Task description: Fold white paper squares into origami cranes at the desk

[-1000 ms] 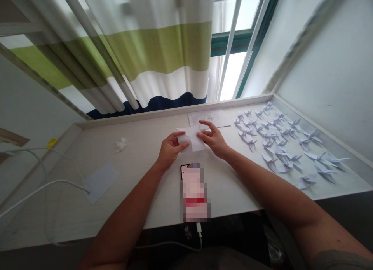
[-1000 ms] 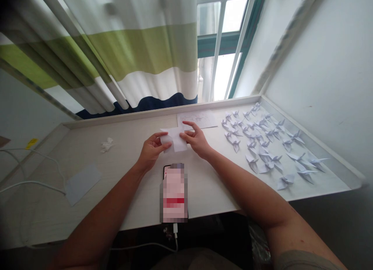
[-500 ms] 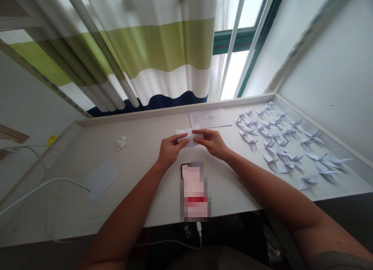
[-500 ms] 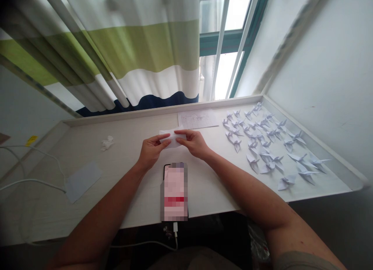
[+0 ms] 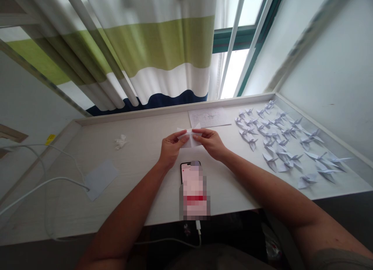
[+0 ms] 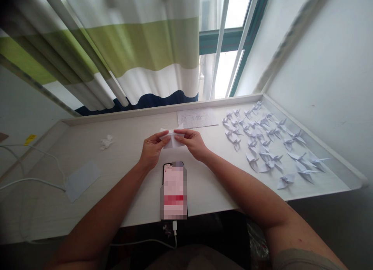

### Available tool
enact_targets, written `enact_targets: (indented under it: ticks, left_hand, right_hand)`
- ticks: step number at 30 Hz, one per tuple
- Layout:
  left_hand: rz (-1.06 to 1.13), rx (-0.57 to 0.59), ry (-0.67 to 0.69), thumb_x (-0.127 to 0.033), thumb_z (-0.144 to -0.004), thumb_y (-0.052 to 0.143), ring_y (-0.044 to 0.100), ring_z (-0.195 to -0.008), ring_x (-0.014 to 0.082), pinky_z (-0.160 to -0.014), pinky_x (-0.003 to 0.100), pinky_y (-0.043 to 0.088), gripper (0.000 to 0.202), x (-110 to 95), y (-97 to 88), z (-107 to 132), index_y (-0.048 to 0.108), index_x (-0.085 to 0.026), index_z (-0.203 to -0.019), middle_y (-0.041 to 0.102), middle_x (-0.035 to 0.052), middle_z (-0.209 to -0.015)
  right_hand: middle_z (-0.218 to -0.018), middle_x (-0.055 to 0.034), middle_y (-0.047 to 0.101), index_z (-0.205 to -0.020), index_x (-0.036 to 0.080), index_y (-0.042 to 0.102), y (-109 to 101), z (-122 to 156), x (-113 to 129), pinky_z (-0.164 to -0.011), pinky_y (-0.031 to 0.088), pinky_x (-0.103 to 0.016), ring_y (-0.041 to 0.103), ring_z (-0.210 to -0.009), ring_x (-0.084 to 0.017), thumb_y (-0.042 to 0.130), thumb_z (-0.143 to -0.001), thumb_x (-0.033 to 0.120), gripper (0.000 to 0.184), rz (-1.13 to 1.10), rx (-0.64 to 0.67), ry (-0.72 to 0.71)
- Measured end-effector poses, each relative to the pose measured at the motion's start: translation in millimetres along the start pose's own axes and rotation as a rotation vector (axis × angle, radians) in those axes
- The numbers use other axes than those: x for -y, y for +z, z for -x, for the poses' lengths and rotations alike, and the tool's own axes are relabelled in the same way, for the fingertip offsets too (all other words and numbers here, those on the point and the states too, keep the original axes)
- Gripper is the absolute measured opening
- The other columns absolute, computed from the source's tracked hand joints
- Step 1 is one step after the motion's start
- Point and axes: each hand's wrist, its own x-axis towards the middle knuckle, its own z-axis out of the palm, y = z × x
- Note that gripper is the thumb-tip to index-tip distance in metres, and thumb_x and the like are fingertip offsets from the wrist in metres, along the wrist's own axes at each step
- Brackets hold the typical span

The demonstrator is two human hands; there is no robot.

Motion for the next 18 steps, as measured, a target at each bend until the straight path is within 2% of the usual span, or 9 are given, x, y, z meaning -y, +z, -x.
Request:
enact_targets:
  ticks: [7, 13, 18]
  left_hand:
    - [-0.063, 0.023, 0.012, -0.043, -0.057, 0.102, 0.070, -0.071, 0.0159, -0.070, 0.032, 0.059, 0.045, -1.3, -4.5, 0.3, 0.087, -0.020, -0.093, 0.082, 0.0046, -0.083]
    - [-0.106, 0.044, 0.034, -0.041, -0.062, 0.101, 0.070, -0.071, 0.0150, -0.070, 0.031, 0.059, 0.040, -2.3, -6.5, 0.7, 0.087, -0.021, -0.093, 0.082, 0.0045, -0.084]
    - [-0.083, 0.059, 0.033, -0.041, -0.061, 0.100, 0.073, -0.076, 0.0175, -0.077, 0.035, 0.062, 0.040, -0.1, -4.0, 1.0, 0.087, -0.021, -0.093, 0.083, 0.0046, -0.086]
  right_hand:
    - [-0.086, -0.0006, 0.082, -0.097, 0.026, 0.085, 0.6, 1.5, 0.0, -0.075, 0.060, -0.033, 0.073, -0.077, -0.016, 0.098, -0.069, 0.043, 0.035, -0.004, 0.028, 0.073]
    - [-0.084, -0.0006, 0.081, -0.096, 0.026, 0.086, 0.9, 2.2, 3.7, -0.075, 0.059, -0.033, 0.072, -0.075, -0.015, 0.097, -0.070, 0.041, 0.032, 0.119, -0.011, -0.014]
    - [-0.084, -0.0008, 0.082, -0.088, 0.026, 0.085, 1.6, 0.6, 1.6, -0.079, 0.059, -0.036, 0.073, -0.079, -0.017, 0.099, -0.064, 0.043, 0.033, 0.062, -0.054, -0.006]
